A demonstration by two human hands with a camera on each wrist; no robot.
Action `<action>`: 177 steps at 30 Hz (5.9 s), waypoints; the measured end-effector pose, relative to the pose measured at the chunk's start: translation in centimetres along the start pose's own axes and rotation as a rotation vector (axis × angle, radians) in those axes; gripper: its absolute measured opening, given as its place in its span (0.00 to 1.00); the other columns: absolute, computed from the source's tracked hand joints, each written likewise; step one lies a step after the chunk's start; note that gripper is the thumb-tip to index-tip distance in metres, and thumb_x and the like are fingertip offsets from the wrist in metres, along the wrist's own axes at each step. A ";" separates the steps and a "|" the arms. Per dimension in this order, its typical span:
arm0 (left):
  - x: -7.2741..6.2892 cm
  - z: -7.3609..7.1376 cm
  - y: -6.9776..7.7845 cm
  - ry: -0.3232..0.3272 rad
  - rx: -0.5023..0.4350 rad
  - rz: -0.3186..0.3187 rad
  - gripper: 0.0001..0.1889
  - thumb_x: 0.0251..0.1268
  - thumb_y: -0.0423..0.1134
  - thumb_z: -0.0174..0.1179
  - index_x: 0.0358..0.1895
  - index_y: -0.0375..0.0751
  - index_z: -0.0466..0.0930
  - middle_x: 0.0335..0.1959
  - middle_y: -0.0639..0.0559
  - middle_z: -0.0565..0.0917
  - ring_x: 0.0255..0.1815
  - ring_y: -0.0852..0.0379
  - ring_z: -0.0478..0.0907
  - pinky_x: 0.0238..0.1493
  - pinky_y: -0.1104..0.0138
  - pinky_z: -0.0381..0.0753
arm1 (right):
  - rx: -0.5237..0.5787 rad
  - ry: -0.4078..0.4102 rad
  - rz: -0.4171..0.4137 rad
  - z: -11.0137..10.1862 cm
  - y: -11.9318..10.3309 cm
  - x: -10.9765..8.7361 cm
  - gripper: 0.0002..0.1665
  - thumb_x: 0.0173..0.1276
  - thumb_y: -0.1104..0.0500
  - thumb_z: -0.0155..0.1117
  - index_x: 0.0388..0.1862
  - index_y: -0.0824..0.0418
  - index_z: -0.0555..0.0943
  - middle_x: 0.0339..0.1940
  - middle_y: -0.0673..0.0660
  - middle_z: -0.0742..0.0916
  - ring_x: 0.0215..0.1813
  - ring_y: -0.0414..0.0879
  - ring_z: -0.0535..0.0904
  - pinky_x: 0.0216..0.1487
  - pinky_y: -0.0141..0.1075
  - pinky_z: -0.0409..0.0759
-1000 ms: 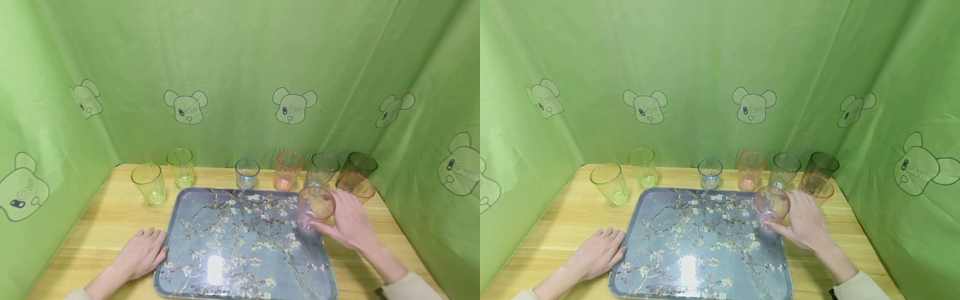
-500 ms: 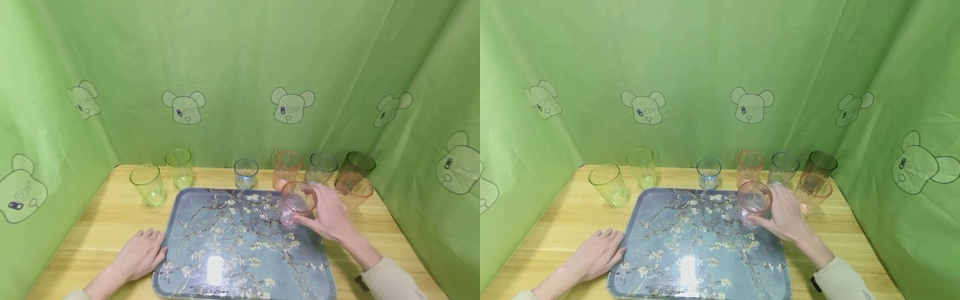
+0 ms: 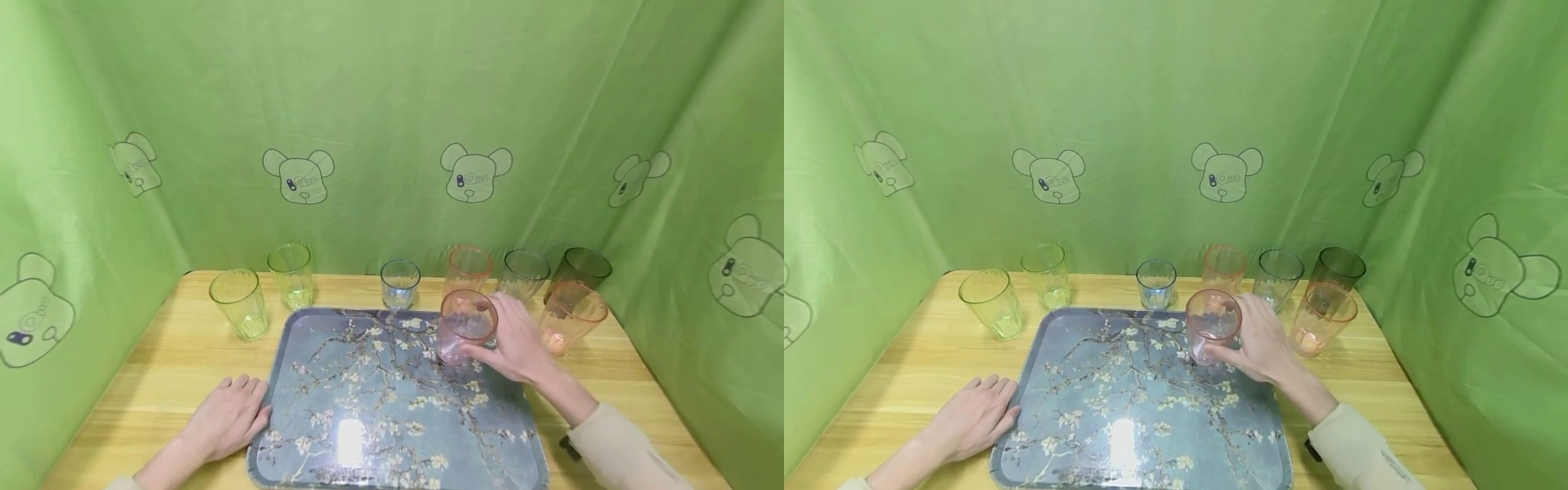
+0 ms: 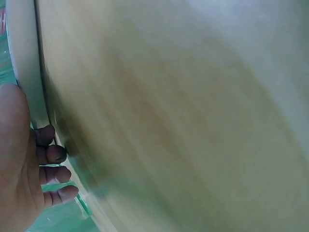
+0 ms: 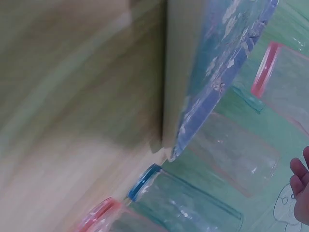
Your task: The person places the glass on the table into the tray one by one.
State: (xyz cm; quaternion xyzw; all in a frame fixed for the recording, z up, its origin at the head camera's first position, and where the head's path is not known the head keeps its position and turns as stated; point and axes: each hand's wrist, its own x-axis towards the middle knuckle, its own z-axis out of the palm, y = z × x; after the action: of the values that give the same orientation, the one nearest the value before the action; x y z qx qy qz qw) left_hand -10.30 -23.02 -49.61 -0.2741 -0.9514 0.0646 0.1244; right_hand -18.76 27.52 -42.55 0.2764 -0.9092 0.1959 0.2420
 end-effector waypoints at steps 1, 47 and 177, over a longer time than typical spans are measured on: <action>0.0 0.0 0.0 0.004 0.002 0.001 0.13 0.70 0.52 0.60 0.37 0.48 0.71 0.27 0.57 0.71 0.32 0.59 0.71 0.37 0.65 0.71 | -0.001 -0.005 -0.003 0.1 -0.1 0.2 0.54 0.62 0.20 0.63 0.59 0.68 0.77 0.52 0.64 0.85 0.57 0.60 0.80 0.63 0.64 0.75; -0.3 0.1 -0.1 -0.023 -0.005 0.015 0.12 0.70 0.53 0.60 0.39 0.50 0.73 0.28 0.59 0.71 0.32 0.59 0.70 0.36 0.64 0.71 | 0.065 -0.152 -0.126 6.0 -4.7 7.4 0.65 0.61 0.08 0.34 0.63 0.62 0.76 0.54 0.59 0.84 0.59 0.56 0.80 0.65 0.57 0.79; 0.0 -0.1 -0.1 -0.011 0.012 0.016 0.13 0.70 0.53 0.60 0.40 0.50 0.73 0.29 0.58 0.73 0.33 0.59 0.73 0.38 0.62 0.75 | 0.082 -0.334 0.076 6.6 -5.9 6.7 0.66 0.55 0.26 0.76 0.82 0.59 0.62 0.76 0.62 0.74 0.73 0.59 0.75 0.73 0.62 0.73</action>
State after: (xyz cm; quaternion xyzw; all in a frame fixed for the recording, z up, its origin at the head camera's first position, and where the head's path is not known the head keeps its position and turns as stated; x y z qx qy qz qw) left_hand -10.30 -23.12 -49.53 -0.2807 -0.9494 0.0727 0.1205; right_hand -22.37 17.02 -42.93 0.2802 -0.9378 0.1931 0.0686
